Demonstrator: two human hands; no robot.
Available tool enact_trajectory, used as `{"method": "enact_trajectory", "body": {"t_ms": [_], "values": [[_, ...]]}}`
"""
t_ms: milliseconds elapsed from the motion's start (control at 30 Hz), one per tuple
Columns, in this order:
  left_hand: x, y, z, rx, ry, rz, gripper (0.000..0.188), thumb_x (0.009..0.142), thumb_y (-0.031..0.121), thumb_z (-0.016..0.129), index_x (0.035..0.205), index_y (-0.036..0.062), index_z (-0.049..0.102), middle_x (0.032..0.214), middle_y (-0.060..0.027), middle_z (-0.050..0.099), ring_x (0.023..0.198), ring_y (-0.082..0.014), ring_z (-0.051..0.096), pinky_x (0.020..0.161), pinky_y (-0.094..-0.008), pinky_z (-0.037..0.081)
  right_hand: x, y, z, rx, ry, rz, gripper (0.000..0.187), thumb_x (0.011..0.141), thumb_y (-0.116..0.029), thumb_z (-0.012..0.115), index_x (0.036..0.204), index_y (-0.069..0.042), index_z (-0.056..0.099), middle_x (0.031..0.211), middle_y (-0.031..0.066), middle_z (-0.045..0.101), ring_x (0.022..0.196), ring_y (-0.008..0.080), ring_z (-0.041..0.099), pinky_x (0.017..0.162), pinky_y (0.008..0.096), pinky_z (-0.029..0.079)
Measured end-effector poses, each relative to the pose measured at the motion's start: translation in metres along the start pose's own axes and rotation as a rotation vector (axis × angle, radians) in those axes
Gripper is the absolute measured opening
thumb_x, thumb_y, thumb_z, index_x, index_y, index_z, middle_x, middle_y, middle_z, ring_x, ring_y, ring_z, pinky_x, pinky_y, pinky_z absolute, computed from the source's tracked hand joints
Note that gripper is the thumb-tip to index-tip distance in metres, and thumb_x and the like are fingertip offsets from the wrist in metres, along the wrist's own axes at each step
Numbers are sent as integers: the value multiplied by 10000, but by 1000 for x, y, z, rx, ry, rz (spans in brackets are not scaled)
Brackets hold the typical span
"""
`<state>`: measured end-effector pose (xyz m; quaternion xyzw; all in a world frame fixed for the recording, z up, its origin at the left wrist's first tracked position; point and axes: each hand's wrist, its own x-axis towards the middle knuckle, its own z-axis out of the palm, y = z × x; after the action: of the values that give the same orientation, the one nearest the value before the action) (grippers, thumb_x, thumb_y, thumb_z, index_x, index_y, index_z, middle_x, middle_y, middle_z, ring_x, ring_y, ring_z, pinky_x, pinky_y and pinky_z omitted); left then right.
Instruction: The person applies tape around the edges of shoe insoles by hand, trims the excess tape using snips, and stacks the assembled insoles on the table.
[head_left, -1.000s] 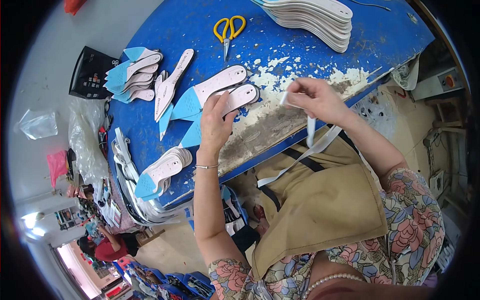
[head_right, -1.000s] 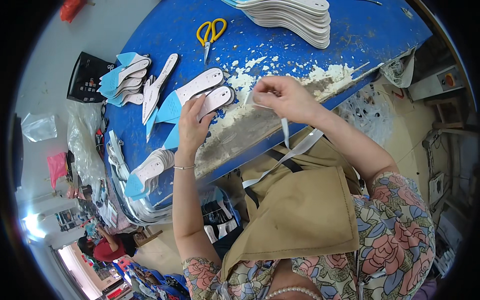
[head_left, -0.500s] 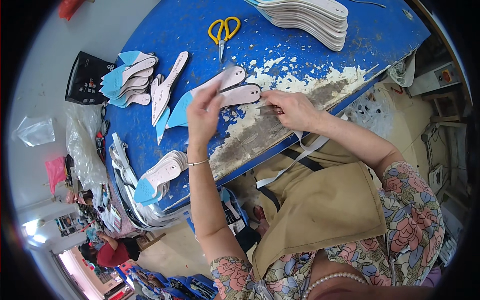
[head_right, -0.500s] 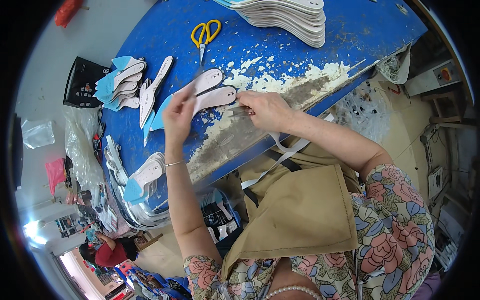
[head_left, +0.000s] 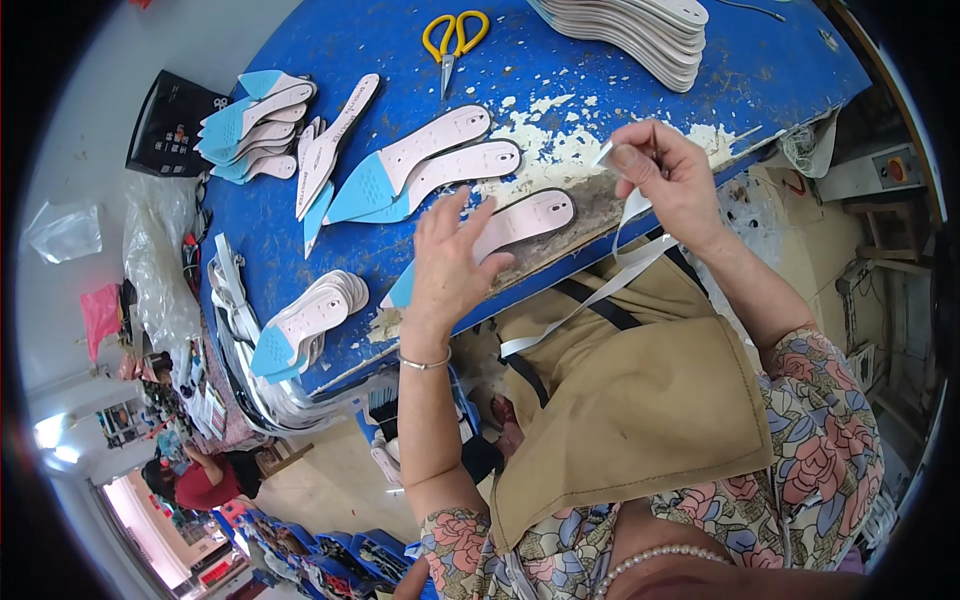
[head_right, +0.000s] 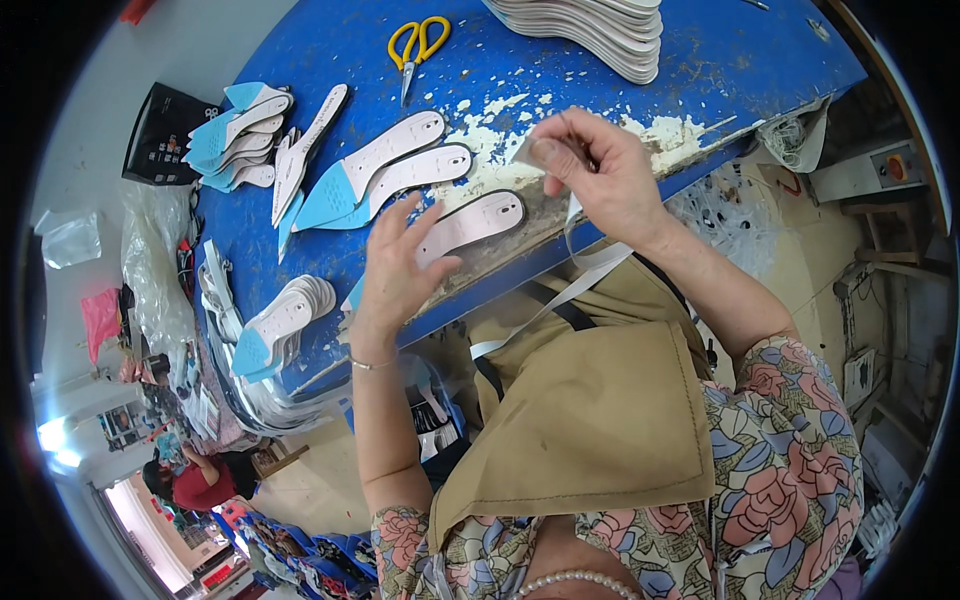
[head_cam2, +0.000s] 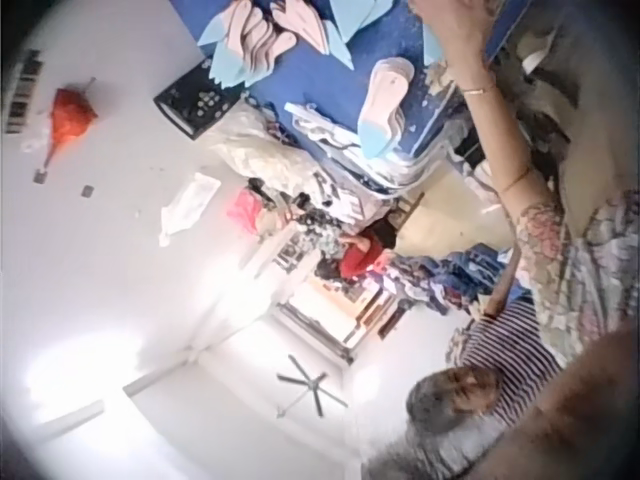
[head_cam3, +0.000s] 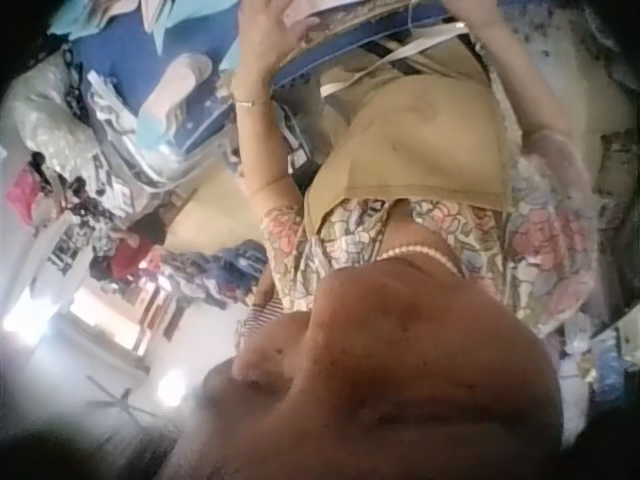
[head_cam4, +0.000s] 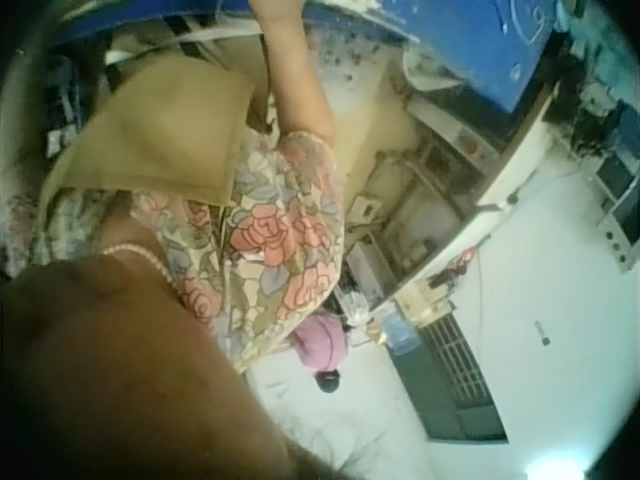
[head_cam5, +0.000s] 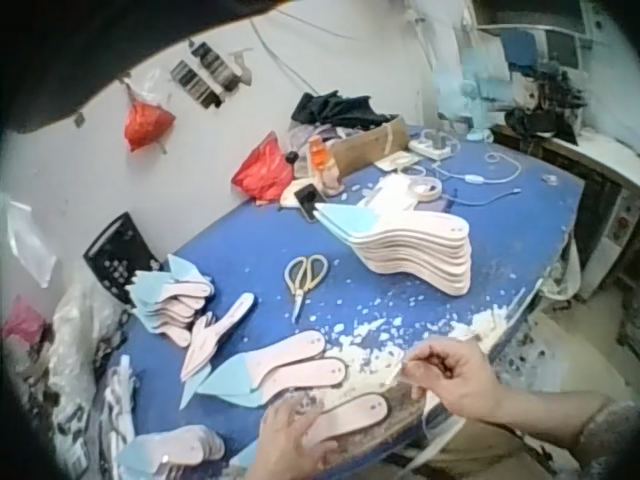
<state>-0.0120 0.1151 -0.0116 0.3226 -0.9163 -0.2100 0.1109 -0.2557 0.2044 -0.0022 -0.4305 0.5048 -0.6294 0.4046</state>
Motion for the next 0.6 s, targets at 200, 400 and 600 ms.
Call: {"method": "enact_trajectory", "body": {"t_ms": [200, 400, 600], "values": [[-38, -12, -25, 240, -39, -517, 381, 698, 156, 712, 1049, 53, 607, 956, -148, 566, 868, -298, 557, 771, -400, 441, -13, -11, 22, -10, -102, 133, 117, 879, -89, 569, 964, -11, 584, 715, -13, 546, 583, 34, 512, 538, 178, 426], [-53, -7, -17, -131, 412, -397, 174, 746, 63, 650, 917, 33, 651, 777, -130, 578, 729, -288, 590, 641, -336, 469, 1, -46, 47, 113, -254, 94, 107, 864, -89, 581, 938, -15, 604, 736, -11, 573, 620, 43, 551, 552, 170, 425], [-70, -6, -13, -310, 495, -367, 277, 770, 23, 595, 1047, 27, 599, 879, -174, 650, 778, -304, 646, 685, -348, 499, 19, -41, 100, -466, -515, 8, 179, 807, -167, 631, 866, -7, 576, 657, 83, 551, 638, 129, 567, 557, 298, 409]]}}
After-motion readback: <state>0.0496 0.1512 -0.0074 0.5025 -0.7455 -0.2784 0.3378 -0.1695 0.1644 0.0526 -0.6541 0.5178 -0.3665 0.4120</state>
